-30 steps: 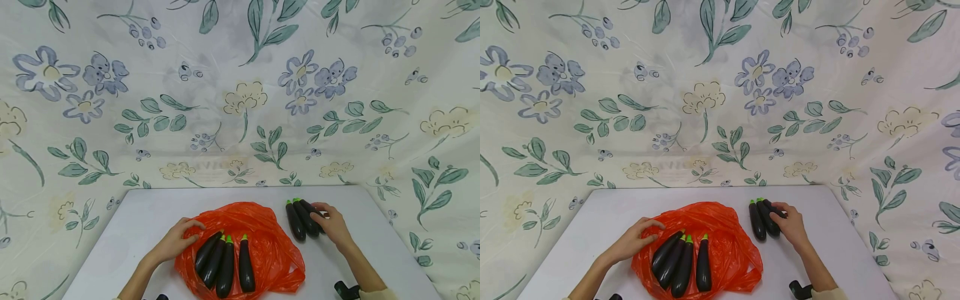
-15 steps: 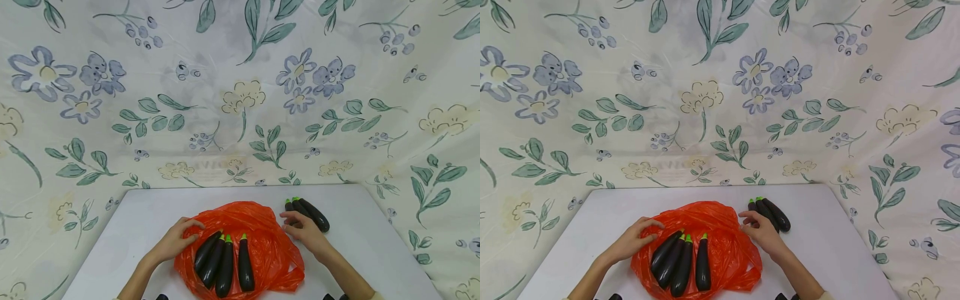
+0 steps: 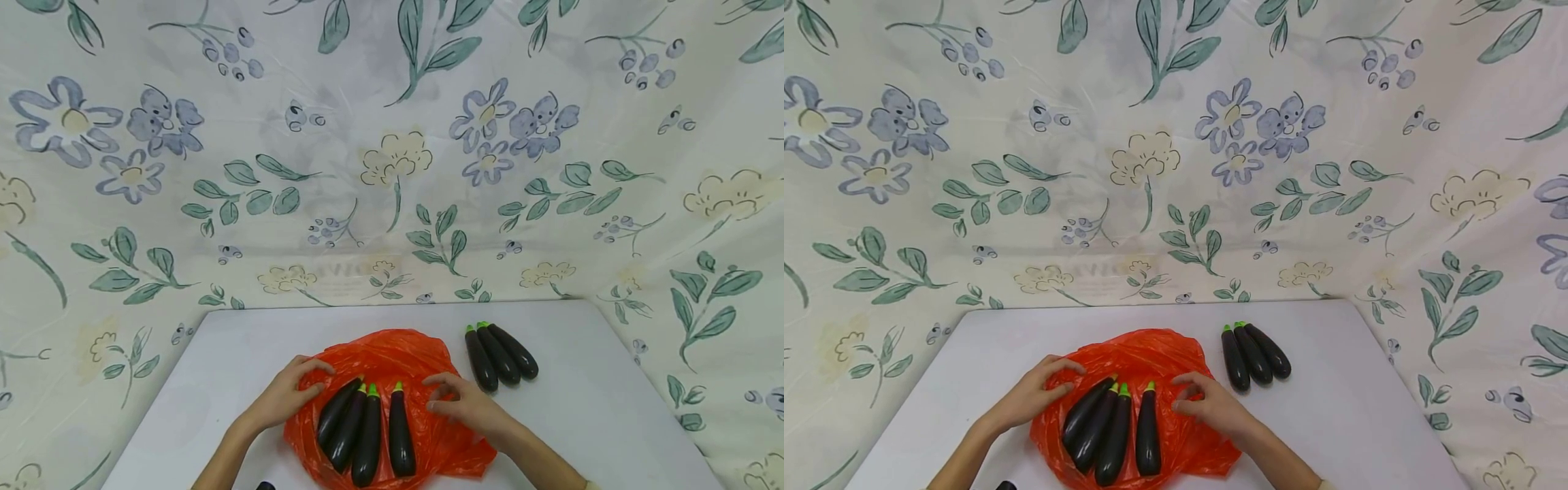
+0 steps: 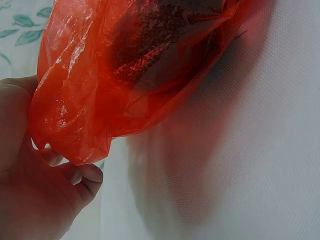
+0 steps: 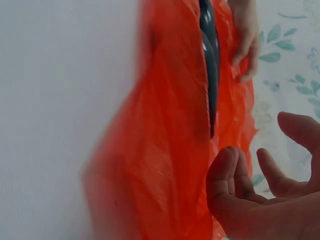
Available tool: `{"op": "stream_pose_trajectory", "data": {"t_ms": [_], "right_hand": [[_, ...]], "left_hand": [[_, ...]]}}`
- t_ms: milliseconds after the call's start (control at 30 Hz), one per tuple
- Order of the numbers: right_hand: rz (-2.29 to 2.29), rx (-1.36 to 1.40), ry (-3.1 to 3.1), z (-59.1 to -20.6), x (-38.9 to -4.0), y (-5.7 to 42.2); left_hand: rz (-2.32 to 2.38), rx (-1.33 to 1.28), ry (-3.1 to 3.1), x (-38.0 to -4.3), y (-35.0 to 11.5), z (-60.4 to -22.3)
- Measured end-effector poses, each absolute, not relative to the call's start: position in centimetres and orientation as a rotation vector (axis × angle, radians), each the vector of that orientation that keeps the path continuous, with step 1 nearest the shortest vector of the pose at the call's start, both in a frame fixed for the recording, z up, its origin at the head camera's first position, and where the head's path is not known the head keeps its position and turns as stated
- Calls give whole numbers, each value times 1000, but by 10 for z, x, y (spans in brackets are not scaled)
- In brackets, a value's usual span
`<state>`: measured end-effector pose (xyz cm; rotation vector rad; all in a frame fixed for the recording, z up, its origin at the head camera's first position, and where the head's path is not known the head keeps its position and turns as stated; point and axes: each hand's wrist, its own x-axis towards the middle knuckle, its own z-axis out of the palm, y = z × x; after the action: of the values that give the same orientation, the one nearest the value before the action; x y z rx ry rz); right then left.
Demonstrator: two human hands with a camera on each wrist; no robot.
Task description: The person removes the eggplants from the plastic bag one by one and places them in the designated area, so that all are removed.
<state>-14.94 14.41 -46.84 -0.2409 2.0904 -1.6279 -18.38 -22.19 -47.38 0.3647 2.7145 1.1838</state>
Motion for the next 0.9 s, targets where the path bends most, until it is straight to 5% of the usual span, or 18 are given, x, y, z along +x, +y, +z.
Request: {"op": "stream_pose_trajectory", "data": {"t_ms": [533,900], "right_hand": [[-1477,-180,2002,-519,-152,119],[-1335,-211,2181,-497,-136,99]], "left_hand": [[1192,344,2702,-184,-221,-475],[1185,374,2707,-183,-220,-472]]}}
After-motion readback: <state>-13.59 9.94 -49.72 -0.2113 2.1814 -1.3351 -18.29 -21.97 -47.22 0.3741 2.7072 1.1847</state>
